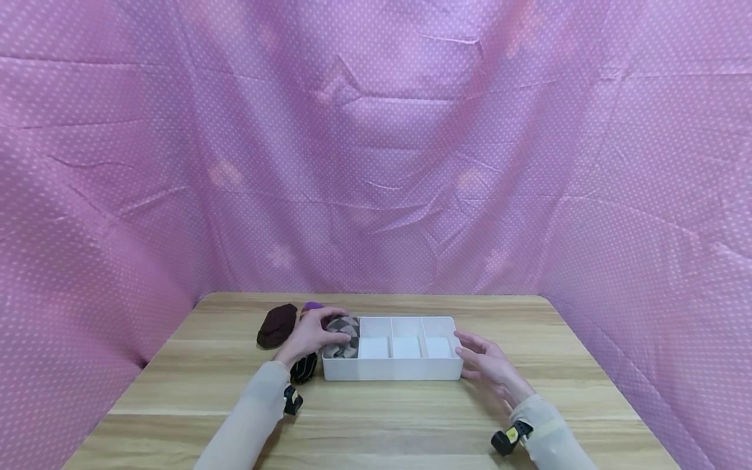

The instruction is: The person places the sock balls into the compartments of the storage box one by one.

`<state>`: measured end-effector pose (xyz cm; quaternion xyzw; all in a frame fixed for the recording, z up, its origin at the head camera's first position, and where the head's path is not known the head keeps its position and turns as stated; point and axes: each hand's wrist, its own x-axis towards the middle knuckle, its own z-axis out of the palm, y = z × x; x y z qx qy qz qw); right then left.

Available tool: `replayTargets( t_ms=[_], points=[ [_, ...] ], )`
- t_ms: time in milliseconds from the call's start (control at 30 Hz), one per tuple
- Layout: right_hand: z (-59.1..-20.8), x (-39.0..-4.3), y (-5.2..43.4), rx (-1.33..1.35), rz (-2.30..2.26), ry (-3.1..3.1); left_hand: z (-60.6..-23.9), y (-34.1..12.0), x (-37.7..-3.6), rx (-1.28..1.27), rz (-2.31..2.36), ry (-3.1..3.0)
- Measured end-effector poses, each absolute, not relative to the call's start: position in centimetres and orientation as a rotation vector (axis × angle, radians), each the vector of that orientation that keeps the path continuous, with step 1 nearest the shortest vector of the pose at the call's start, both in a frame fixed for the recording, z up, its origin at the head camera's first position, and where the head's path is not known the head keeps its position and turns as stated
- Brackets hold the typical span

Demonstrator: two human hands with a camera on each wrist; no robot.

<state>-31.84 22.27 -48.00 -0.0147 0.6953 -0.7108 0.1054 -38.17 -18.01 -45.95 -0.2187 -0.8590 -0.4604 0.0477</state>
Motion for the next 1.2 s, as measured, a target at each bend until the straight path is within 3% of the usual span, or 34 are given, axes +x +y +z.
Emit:
replayTargets(
  t_ms=[1200],
  points=[
    [-47.9, -31.3, 22.7, -0.069, -2.07, 2.049, -45.0, -20.1, -36.2, -0.707, -1.632, -2.598]
  ],
)
